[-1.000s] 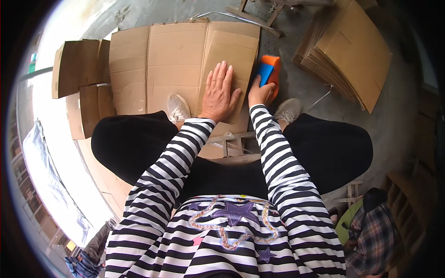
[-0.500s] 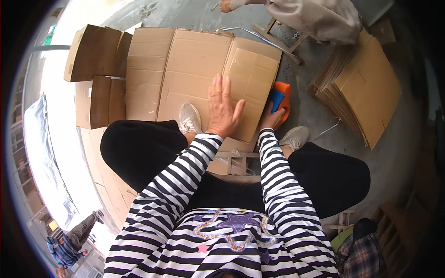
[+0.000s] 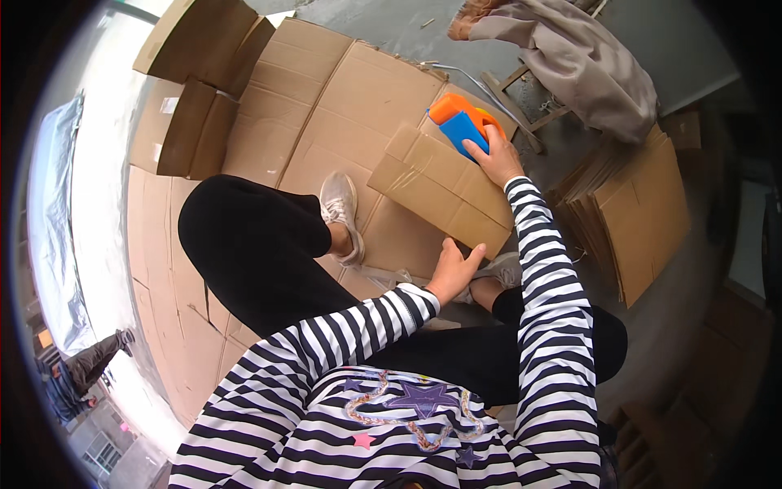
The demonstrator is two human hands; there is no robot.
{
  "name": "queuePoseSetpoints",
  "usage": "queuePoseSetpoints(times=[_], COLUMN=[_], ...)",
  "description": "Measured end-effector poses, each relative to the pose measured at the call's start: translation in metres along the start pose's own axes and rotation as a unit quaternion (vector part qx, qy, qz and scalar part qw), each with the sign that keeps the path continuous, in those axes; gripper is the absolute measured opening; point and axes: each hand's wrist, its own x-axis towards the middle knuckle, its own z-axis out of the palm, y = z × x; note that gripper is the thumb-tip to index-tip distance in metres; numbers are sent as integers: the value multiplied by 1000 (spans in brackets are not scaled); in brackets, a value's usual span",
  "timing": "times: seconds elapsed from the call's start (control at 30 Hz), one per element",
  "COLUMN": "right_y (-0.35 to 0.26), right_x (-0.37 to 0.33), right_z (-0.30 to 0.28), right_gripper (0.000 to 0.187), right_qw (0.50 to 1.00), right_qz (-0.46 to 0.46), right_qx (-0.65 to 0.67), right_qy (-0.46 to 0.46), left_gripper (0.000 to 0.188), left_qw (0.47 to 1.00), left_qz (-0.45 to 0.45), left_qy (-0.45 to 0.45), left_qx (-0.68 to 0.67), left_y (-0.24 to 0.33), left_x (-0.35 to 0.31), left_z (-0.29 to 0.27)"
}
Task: The recorder is folding flat cardboard pieces into boxes and sealing them with tape.
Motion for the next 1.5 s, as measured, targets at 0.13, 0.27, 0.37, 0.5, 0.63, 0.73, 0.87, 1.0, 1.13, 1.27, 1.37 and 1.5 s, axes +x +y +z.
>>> queuePoseSetpoints(times=[0.13,0.27,0.37,0.5,0.63,0.73,0.87,1.0,1.13,1.27,1.37,1.5], right_y=[-2,13,-23,-62,-102,-123,-130,-137,-141,-158,-169,-169], right_x=[-2,-2,11,-5,-45,-74,-87,-90,-87,-74,-63,-53], right_z=[4,-5,-13,-66,-108,-125,-123,-119,-110,-103,-97,-102], right_gripper=[48,46,45,44,40,42,43,42,43,46,49,50], right_qw=[997,988,992,996,986,979,974,976,978,976,973,969], right_qz=[-8,-87,-82,-76,-74,-51,-41,-42,-44,-24,-4,-8], right_qx=[-72,-101,-65,35,137,155,143,116,112,91,85,4], right_qy=[-17,83,73,39,-59,-119,-170,-179,-169,-199,-213,-245], left_gripper=[38,36,43,52,51,51,46,36,23,22,22,23], left_qw=[989,874,903,972,846,942,907,927,920,923,949,927], left_qz=[-41,335,246,123,275,250,133,187,219,260,259,268], left_qy=[-137,260,287,173,392,124,-173,-167,-168,-102,25,155], left_qx=[23,239,204,101,235,-186,-361,-280,-278,-264,-179,-210], left_y=[11,55,9,-8,29,95,115,106,102,89,78,54], left_x=[13,45,101,111,102,69,48,47,48,61,67,83], left_z=[-35,-105,-141,-133,-132,-157,-180,-181,-183,-186,-194,-220])
